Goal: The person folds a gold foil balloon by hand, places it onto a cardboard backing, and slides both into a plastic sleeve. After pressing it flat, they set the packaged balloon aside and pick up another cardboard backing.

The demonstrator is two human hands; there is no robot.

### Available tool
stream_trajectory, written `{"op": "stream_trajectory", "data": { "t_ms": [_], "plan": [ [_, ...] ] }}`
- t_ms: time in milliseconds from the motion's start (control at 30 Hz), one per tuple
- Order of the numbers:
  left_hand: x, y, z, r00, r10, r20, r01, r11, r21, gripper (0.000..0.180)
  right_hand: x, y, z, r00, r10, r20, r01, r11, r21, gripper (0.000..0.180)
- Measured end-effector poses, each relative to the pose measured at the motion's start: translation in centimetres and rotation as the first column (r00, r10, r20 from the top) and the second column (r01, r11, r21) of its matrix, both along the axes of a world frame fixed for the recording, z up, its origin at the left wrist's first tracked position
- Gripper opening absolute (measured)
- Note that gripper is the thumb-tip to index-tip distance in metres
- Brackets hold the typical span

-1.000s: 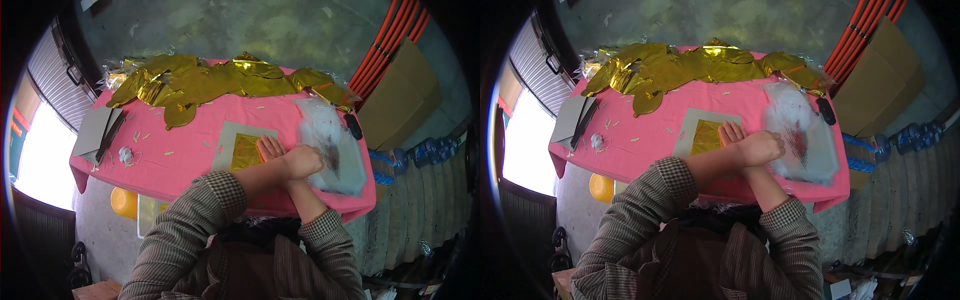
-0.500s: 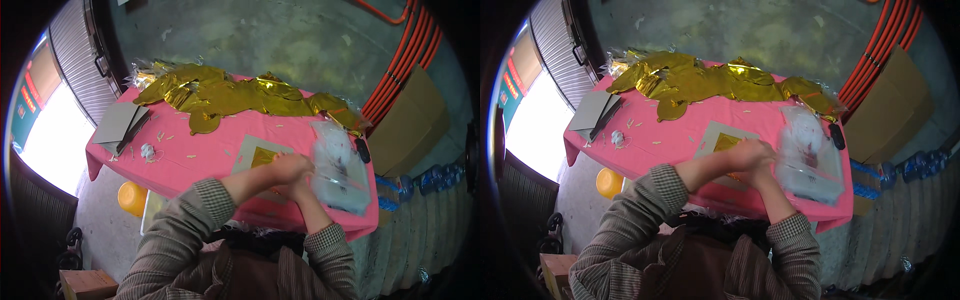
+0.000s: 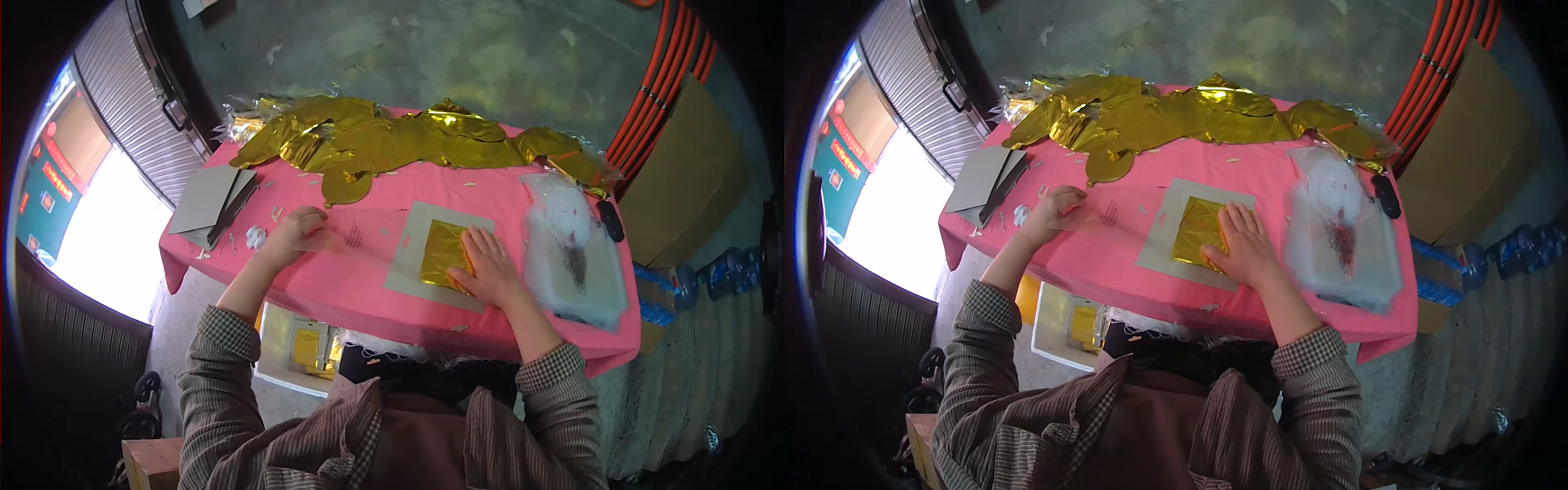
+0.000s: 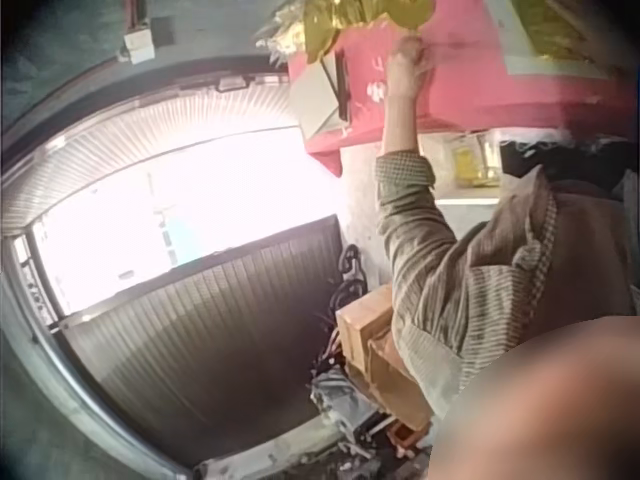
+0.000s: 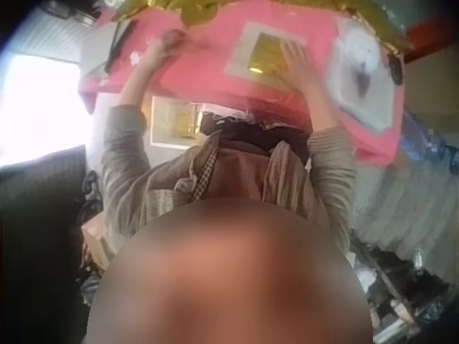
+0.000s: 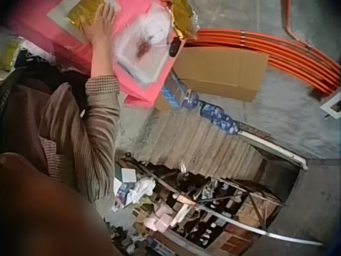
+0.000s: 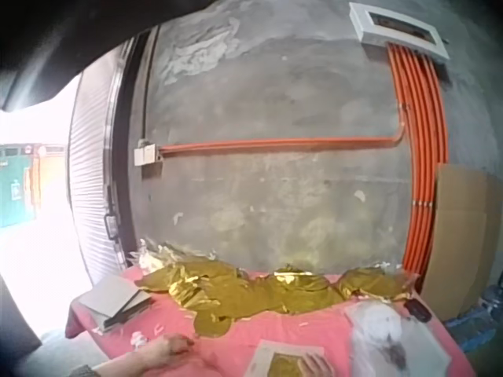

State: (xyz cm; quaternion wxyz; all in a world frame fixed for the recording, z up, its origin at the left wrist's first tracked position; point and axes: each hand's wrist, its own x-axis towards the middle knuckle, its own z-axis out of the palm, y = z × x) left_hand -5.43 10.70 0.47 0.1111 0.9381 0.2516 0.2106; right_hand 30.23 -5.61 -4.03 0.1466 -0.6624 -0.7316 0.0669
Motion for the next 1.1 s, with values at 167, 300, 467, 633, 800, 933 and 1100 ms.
{"op": "stream_trajectory", "data": {
  "t_ms": [167, 300, 467, 633, 800, 933, 1100],
  "plan": [
    [-3.0, 1.6, -1.2, 0.963, 0.046, -0.264, -0.018, 0.994, 0.104, 0.034, 0.0, -0.1, -0.2, 1.000, 0.001, -0.006, -0.001, 1.000, -0.002, 0.081],
    [-3.9, 2.2, -0.1, 0.877, 0.180, -0.446, 0.046, 0.892, 0.451, 0.044, -0.1, -0.2, -0.4, 1.000, -0.005, 0.003, 0.005, 1.000, -0.015, 0.080],
    [1.0, -0.7, 1.8, 0.984, 0.022, -0.178, -0.049, 0.988, -0.146, 0.038, -0.1, -0.4, 0.0, 1.000, -0.010, 0.013, 0.010, 1.000, -0.023, 0.081],
    [8.4, -6.5, -1.5, 0.994, -0.105, -0.014, 0.099, 0.968, -0.232, 0.042, 0.1, -0.1, -0.3, 1.000, -0.017, 0.010, 0.017, 1.000, -0.013, 0.081],
    [9.0, -6.1, -3.3, 0.991, -0.016, -0.130, 0.009, 0.998, -0.057, 0.054, -0.2, -0.2, 0.0, 1.000, -0.004, 0.013, 0.004, 1.000, -0.005, 0.078],
    [7.5, -4.3, -3.0, 0.985, -0.044, -0.168, 0.033, 0.997, -0.068, 0.053, 0.1, -0.3, -0.3, 1.000, -0.003, 0.010, 0.003, 1.000, 0.006, 0.078],
    [8.4, -3.8, -1.4, 0.983, -0.016, -0.182, 0.008, 0.999, -0.045, 0.040, -0.1, -0.2, -0.3, 1.000, -0.007, 0.004, 0.007, 1.000, -0.023, 0.081]
  ]
}}
